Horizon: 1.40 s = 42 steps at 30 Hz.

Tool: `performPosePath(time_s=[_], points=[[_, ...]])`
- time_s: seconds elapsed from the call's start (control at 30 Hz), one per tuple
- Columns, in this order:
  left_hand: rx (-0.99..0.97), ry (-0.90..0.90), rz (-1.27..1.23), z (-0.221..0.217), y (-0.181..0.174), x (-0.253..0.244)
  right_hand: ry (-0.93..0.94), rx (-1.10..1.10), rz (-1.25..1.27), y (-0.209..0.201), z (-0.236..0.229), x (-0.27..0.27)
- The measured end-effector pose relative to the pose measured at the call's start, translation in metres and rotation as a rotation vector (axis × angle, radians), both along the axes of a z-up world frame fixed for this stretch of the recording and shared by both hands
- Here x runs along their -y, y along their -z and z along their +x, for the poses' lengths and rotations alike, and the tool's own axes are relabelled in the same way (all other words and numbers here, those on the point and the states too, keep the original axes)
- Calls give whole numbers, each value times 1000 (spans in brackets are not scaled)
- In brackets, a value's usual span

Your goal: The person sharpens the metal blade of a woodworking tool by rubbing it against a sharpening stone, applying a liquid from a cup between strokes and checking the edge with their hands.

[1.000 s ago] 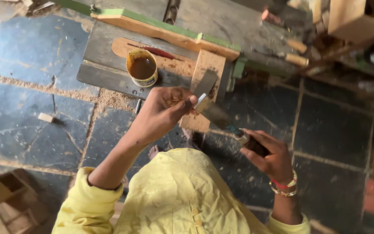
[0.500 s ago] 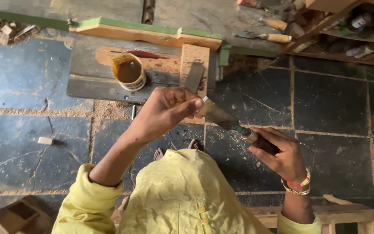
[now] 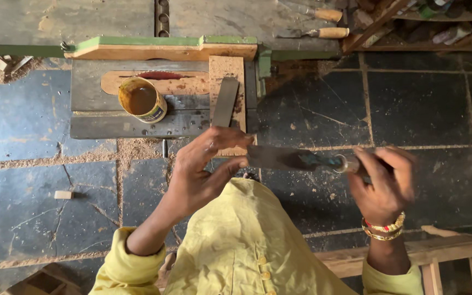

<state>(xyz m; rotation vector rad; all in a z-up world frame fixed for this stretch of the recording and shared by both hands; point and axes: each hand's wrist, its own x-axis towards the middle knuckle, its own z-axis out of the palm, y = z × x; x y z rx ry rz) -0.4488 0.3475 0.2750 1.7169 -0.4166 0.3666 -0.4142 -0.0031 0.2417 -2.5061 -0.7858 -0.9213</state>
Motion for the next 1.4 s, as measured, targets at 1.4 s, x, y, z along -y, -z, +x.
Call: performPosePath(time_s=[1.4], points=[[-661,604,-704,-40,58,10,55,283,-85,-13,-46,18]])
